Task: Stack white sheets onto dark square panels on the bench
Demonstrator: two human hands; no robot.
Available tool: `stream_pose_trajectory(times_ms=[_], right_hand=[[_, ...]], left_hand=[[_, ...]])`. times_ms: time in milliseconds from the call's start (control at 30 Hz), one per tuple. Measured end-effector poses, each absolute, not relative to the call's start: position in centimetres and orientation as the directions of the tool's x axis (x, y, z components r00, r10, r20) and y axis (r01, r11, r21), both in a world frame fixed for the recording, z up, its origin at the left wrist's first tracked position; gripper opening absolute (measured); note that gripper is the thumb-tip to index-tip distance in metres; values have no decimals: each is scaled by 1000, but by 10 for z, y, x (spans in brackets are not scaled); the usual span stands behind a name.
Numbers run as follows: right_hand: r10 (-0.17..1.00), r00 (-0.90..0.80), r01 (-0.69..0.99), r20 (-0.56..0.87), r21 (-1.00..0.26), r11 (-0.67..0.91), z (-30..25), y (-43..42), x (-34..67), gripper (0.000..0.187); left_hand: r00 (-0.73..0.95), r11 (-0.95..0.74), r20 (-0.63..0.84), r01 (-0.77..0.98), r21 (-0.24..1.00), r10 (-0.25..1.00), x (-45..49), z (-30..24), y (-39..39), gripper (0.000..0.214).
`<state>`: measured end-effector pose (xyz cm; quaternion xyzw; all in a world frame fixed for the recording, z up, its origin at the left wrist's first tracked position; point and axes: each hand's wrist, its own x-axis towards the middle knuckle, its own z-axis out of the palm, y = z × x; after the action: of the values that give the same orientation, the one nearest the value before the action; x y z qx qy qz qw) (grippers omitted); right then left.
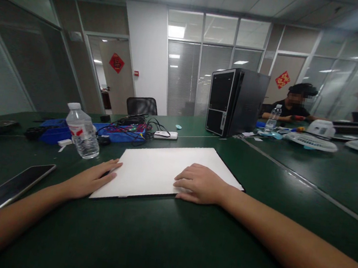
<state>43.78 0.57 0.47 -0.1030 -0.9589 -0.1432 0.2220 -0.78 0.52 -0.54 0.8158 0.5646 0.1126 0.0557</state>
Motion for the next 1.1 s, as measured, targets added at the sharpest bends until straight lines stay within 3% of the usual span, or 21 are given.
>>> stream_pose_trajectory(times_ms=[433, 600, 800, 1100], right_hand=[[-133, -880, 120, 455, 485, 866, 14, -8, 433, 20], [-262, -874, 42, 409, 602, 797, 15, -12, 426, 5], [-296, -871, 53, 392, 675, 736, 10, -10, 425, 6], [-305, -849, 122, 432, 722, 681, 19, -9, 434, 11]], left_hand=[[308, -320, 87, 918, 234, 948, -6, -5, 4, 87], [310, -327, 105, 910, 255, 945, -9, -6, 6, 81], [294, -330, 157, 884, 329, 943, -20, -4, 10, 69], [340, -388, 191, 849, 359, 921, -17, 2, 7, 88]])
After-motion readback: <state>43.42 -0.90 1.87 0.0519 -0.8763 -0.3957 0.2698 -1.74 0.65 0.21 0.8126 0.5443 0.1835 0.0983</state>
